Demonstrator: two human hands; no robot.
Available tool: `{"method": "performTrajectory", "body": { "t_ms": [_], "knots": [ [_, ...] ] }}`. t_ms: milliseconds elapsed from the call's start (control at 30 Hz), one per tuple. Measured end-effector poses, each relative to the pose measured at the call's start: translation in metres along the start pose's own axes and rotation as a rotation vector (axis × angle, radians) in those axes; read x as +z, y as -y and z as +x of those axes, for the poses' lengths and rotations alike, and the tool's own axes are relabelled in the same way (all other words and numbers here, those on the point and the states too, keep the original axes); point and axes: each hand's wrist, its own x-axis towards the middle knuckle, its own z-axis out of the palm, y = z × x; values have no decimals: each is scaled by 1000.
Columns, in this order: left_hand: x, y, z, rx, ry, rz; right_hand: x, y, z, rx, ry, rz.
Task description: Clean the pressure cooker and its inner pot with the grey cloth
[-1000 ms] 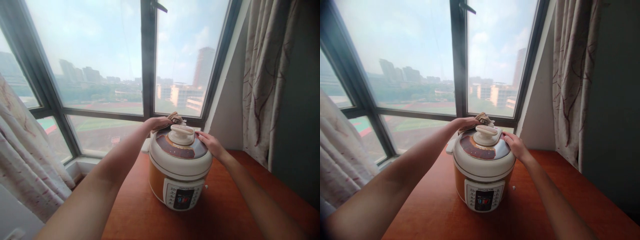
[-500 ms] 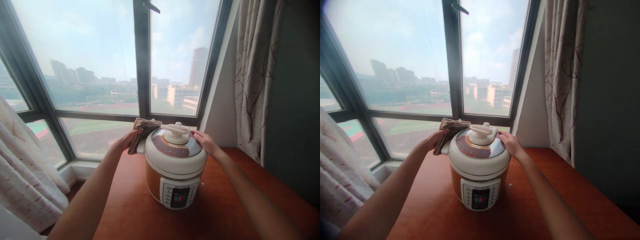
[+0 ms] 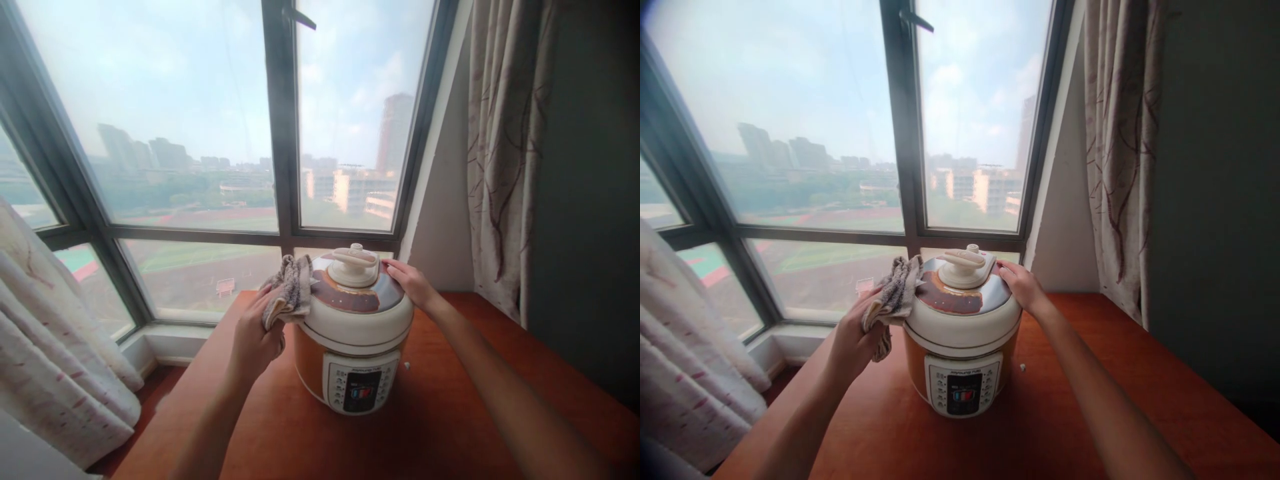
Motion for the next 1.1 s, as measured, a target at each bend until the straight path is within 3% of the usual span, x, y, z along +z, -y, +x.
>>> {"method": "performTrajectory", "body": {
  "t_ms": [167,300,533,700,767,900,1100],
  "knots": [
    [3,-37,-43,38,-27,109,0,0,0,-7,11,6],
    [11,-44,-50,-1,-11,44,-1,0,0,-6,15,4],
    [20,-20,0,-52,-20,37,-2,0,0,2,6,-4],
    [22,5,55,-343,138,-124,-2,0,0,4,0,-9],
    [24,13,70,-432,150,-217,-1,-1,0,6,-2,-8],
    [31,19,68,-457,59,-333,-1,-2,0,11,-9,-4],
    [46,8,17,-379,-180,-275,0,-5,1,12,-14,4]
  ]
}}
